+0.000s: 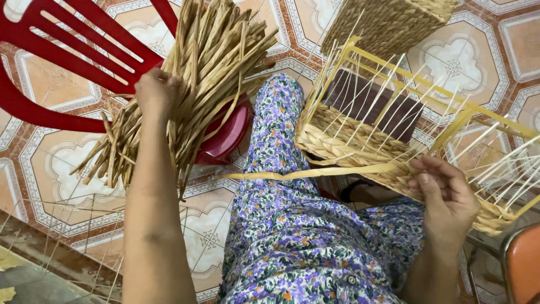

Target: The person sits on the floor and weaves a basket using dried palm leaves. They interlace the leaves through a yellow metal frame, repeatedly pulling and tightening the strands to build up the basket walls.

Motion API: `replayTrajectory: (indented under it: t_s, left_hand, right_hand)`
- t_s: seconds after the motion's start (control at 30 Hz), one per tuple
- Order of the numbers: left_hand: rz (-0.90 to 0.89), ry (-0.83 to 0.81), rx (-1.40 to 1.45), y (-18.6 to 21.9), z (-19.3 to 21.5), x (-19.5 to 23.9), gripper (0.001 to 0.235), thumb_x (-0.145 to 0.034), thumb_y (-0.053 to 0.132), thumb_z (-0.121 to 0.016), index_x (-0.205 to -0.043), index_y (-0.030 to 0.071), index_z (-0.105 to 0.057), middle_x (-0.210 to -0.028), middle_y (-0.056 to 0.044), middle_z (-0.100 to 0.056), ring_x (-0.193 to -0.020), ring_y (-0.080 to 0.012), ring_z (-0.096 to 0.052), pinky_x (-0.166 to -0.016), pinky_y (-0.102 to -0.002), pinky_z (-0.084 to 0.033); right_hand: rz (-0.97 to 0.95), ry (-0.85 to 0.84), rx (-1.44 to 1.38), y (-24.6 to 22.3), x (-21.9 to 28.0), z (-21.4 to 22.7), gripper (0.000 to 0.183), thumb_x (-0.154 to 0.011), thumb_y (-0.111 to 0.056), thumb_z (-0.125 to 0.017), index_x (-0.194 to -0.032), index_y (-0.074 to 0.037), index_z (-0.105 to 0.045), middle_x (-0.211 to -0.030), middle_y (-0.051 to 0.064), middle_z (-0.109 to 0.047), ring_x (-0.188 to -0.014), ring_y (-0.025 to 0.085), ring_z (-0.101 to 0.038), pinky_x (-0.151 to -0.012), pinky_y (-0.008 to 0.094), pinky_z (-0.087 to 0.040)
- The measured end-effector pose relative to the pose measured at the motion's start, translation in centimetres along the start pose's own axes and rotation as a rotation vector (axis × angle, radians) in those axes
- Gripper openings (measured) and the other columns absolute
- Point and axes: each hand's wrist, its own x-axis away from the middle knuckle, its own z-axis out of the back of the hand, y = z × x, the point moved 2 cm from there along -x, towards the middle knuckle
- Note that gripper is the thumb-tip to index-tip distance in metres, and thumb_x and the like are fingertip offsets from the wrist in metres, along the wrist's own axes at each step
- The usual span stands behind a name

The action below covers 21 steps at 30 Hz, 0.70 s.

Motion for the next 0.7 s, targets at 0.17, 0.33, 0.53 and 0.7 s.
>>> replayTrajectory:
  t_s: [0.17, 0.33, 0.53, 0.7]
  left_hand:
    - [0.045, -0.008, 0.459, -1.1, 2.0, -1.3, 0.013, -0.106, 0.015, -0.051, -0.102, 0.005, -0.057, -0.088, -0.010, -0.071, -0.064, -0.0121, -0.068, -0.053, -0.023, -0.059]
    - [-0.587, 0.923, -0.570, -0.5, 6.2, -1.1, 0.033, -0.087, 0.029, -0.073, -0.112, 0.013, -0.059, -0.094, -0.009, -0.067, -0.079, -0.0173, -0.066, -0.056, -0.028, -0.057]
    - [-0.634, 0.199, 0.241, 4.0, -1.2, 4.8, 0.004, -0.108, 0.006, -0.065, -0.109, 0.007, -0.062, -0.104, -0.006, -0.066, -0.090, -0.0146, -0.068, -0.074, -0.026, -0.062]
    - [-0.747, 0.258, -0.221, 5.4, -8.0, 8.0, 0.041, -0.076, 0.023, -0.084, -0.105, 0.002, -0.063, -0.094, -0.017, -0.063, -0.085, -0.0294, -0.060, -0.068, -0.042, -0.050]
  right_hand:
    - [0.018, -0.023, -0.052, 0.1, -0.5, -0.1, 0.026, -0.108, 0.005, -0.060, -0.135, 0.005, -0.061, -0.118, 0.015, -0.071, -0.093, 0.011, -0.068, -0.087, 0.024, -0.058]
    - [0.028, -0.028, -0.018, 0.2, -0.3, 0.0, 0.026, -0.108, 0.005, -0.060, -0.134, 0.006, -0.062, -0.118, 0.015, -0.071, -0.093, 0.011, -0.068, -0.088, 0.024, -0.057]
    - [0.050, -0.024, 0.043, 0.2, -0.7, -0.4, 0.023, -0.107, 0.003, -0.060, -0.129, 0.006, -0.063, -0.118, 0.016, -0.072, -0.094, 0.014, -0.071, -0.081, 0.026, -0.061]
    - [0.020, -0.034, 0.015, 0.0, -0.4, -0.4, 0.026, -0.107, 0.002, -0.061, -0.132, 0.006, -0.063, -0.121, 0.015, -0.072, -0.096, 0.012, -0.069, -0.086, 0.024, -0.059]
